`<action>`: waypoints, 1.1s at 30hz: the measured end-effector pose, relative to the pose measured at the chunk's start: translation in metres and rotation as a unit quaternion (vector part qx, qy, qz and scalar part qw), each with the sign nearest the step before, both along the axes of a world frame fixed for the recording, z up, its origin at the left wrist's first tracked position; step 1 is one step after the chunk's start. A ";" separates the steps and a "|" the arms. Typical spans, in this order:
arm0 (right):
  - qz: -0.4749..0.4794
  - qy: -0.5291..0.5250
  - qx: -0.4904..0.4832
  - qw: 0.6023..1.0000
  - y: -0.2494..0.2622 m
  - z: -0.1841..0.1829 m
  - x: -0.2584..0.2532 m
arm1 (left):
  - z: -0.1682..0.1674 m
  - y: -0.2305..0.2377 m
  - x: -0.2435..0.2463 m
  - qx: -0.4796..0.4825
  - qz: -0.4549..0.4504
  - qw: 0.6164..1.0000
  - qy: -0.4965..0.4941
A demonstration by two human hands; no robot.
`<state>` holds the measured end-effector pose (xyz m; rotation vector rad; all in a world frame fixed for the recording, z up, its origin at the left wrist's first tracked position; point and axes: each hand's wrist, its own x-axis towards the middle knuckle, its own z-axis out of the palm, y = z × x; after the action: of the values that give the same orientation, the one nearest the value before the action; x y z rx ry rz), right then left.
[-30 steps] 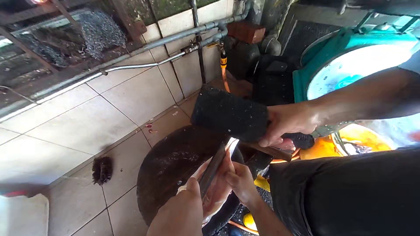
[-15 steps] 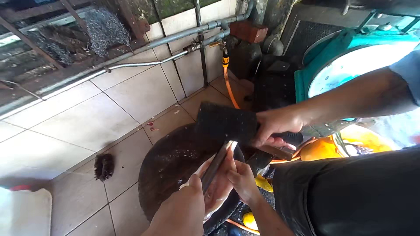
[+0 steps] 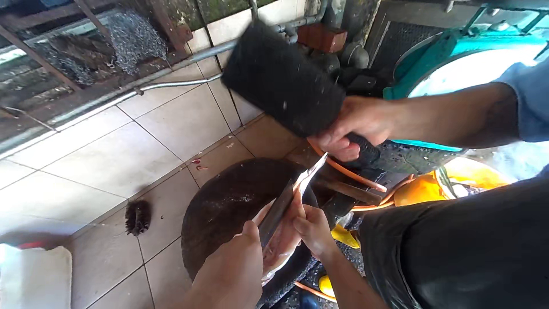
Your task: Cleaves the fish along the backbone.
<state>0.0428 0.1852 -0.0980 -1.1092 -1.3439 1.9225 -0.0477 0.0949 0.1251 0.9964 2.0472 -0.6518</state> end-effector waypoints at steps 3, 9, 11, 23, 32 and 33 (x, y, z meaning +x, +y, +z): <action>0.001 -0.005 0.004 1.000 0.000 -0.001 0.000 | 0.007 0.003 0.009 -0.007 0.005 1.000 0.007; -0.003 -0.007 0.001 1.000 -0.001 0.000 0.000 | 0.013 0.004 0.018 -0.017 -0.007 1.000 0.018; -0.006 -0.011 0.005 1.000 -0.003 -0.002 0.001 | 0.012 0.001 0.018 -0.017 -0.006 1.000 0.018; 0.000 -0.024 0.007 1.000 -0.004 0.000 0.000 | -0.055 -0.025 -0.011 0.053 -0.004 0.997 0.047; -0.006 -0.018 0.000 1.000 -0.005 0.000 0.000 | -0.055 -0.026 -0.008 0.054 -0.005 0.997 0.051; -0.007 -0.017 -0.001 1.000 -0.006 0.000 0.000 | -0.053 -0.026 -0.007 0.055 -0.008 0.997 0.052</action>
<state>0.0429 0.1796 -0.0976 -1.1548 -1.3497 1.9031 -0.0543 0.0692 0.0717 1.0615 2.1871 -0.6164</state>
